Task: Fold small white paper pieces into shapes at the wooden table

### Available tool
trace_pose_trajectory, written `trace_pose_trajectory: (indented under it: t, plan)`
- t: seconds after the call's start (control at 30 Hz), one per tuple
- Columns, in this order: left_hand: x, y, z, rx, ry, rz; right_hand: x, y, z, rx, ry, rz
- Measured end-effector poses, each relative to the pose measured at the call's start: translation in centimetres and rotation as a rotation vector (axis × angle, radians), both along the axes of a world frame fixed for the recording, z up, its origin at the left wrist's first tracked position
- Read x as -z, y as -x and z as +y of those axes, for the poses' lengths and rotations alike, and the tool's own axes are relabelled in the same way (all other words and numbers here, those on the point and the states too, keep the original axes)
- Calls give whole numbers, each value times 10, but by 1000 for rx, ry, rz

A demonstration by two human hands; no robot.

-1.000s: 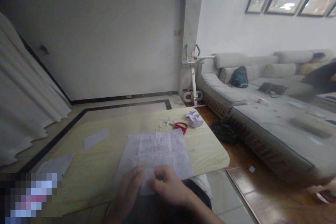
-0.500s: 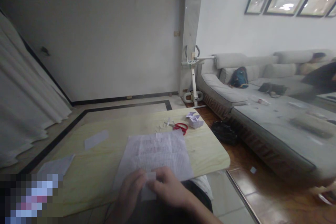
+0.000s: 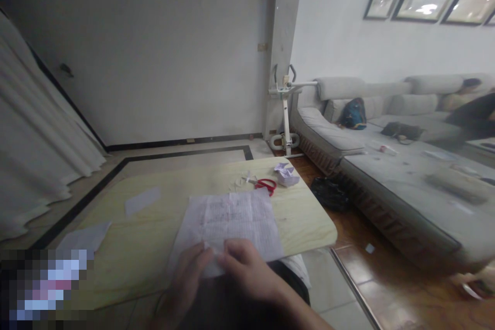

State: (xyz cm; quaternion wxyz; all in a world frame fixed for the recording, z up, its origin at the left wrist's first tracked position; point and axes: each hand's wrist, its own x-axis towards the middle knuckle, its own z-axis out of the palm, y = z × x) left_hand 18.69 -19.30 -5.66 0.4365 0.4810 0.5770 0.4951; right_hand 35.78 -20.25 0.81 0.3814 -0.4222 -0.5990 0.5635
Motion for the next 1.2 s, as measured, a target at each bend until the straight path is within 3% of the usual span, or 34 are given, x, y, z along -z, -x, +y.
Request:
trace_pose_trajectory:
  t: [0.2,0.43,0.57,0.67,0.8,0.93,1.2]
  plan:
    - [-11,-5,-3,44,-23,-16,0,-2,1,6,66,57]
    - [-47,-10,1,226,-133,83,-1,-6,0,41,85,58]
    - [-51,-8,2,221,-178,96,4,-3,2,45,79,25]
    - [-47,-8,5,159,-177,81,14,-1,5,134,-25,-16]
    - [-40,-13,10,155,-171,30,23,-1,8,331,-361,-148]
    - [-32,-18,12,256,-131,-18,21,-3,8,329,-645,-269]
    - [-31,-15,8,344,-137,-29,21,-4,7,282,-650,-313]
